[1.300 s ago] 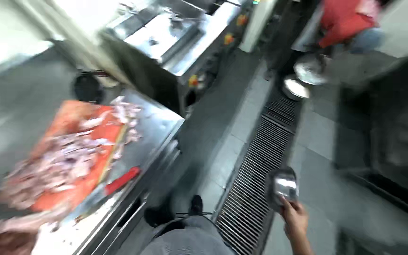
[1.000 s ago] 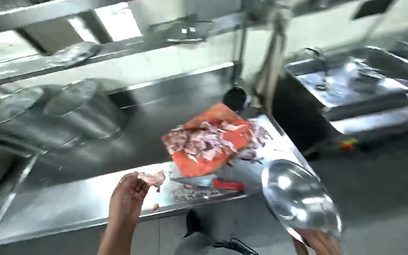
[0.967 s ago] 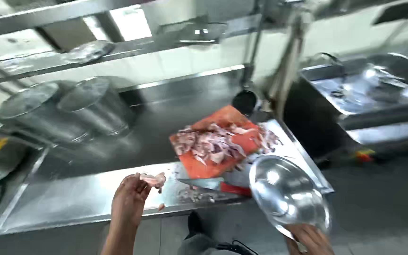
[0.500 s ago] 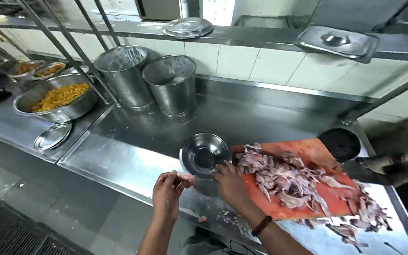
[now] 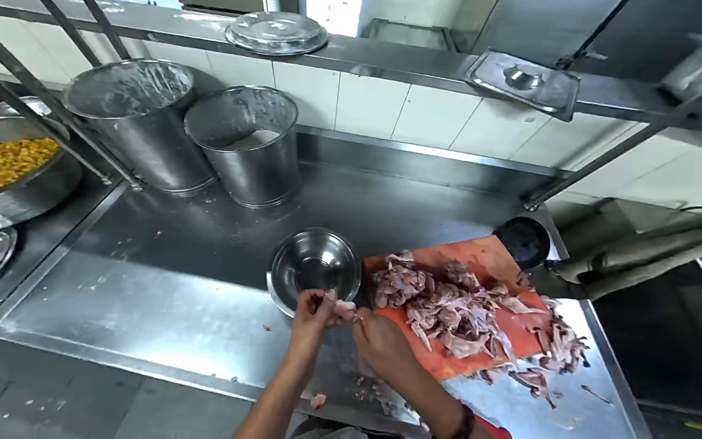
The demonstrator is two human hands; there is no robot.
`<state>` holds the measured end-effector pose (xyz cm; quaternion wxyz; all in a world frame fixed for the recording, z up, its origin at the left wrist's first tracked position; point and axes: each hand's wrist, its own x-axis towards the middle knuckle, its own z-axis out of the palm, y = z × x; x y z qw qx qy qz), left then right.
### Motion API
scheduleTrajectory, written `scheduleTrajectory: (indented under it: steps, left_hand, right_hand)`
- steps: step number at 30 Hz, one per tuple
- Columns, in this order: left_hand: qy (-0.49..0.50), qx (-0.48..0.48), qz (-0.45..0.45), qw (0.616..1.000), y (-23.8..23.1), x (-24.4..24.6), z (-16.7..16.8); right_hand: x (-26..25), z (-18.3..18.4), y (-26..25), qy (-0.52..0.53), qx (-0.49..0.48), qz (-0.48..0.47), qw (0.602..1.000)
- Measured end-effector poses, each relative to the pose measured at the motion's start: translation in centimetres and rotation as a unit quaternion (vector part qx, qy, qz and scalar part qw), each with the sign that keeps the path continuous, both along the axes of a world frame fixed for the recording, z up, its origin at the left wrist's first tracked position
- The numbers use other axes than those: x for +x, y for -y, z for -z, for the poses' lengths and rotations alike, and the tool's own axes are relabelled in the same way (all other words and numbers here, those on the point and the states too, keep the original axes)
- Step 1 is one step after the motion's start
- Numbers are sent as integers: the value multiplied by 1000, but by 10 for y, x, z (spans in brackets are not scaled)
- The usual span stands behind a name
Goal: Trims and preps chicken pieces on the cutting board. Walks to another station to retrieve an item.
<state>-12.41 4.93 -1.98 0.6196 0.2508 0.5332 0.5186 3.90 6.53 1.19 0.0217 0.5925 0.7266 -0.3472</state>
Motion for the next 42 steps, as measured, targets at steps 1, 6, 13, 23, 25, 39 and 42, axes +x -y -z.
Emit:
scheduleTrajectory:
  steps: [1,6,13,23,25,39,42]
  left_hand:
    - [-28,-22,61,998,0,5,11]
    - [-11,-31,106,994,4,41,32]
    - [-84,29,300,950,-11,42,19]
    - [-363,195,286,865,-17,38,0]
    - [-372,303,305,823,-22,42,-17]
    - [28,274,558,783,-26,27,-34]
    - [-57,303,587,748,-26,22,-49]
  right_hand:
    - [5,1,-1,3,-8,-1,1000]
    - [26,7,6,12,-27,-23,999]
    - [56,-11,8,17,-39,-28,999]
    - [86,-24,14,39,-26,7,999]
    - [84,-35,12,67,-20,-14,997]
    - [90,-61,32,-162,186,-174,953]
    - [83,-62,38,-181,210,-196,940]
